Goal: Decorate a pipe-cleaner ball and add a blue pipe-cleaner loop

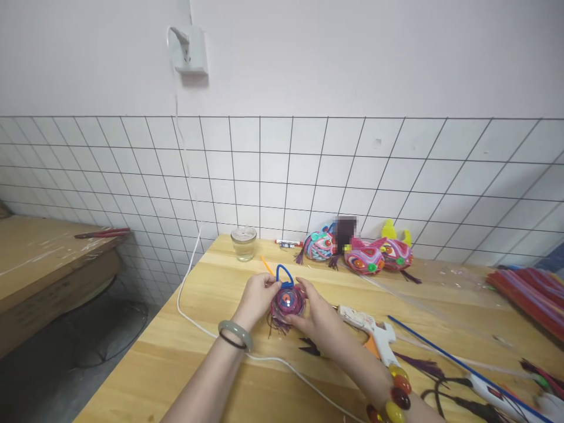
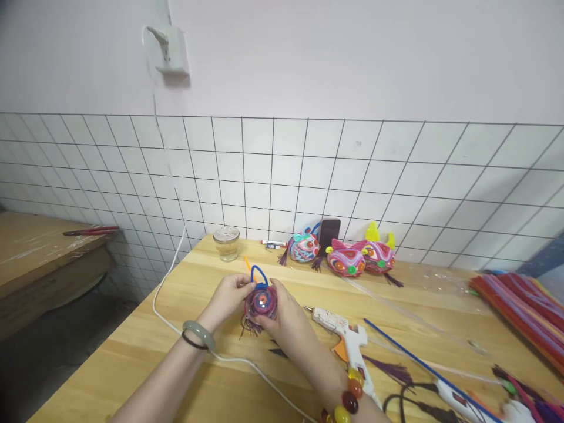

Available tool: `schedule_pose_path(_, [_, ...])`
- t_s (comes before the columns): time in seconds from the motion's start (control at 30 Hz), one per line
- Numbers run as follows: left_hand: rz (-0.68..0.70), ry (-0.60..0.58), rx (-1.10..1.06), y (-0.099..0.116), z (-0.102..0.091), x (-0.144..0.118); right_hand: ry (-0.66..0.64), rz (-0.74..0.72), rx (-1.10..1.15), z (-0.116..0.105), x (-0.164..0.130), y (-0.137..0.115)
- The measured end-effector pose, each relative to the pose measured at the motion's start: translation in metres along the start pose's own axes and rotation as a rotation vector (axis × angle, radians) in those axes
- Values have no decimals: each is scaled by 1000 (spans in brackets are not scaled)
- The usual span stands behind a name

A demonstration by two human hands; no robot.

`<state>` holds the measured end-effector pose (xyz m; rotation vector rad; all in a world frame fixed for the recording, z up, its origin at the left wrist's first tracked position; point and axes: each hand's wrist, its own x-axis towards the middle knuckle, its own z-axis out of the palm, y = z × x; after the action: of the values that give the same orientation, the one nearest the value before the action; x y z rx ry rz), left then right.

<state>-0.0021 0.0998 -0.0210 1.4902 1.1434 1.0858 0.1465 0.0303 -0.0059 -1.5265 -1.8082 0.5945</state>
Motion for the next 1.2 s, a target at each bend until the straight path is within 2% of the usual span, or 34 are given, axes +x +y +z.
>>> schedule_pose_path(0.13, [10, 6, 38, 0, 0, 0, -4, -101, 2, -2, -1, -3])
schedule_pose_path(0.37, [25, 14, 89, 3, -2, -1, -15, -163, -8, -2, 1, 3])
schedule_pose_path(1.2, [22, -49, 88, 7, -6, 0, -64, -164, -107, -3, 1, -2])
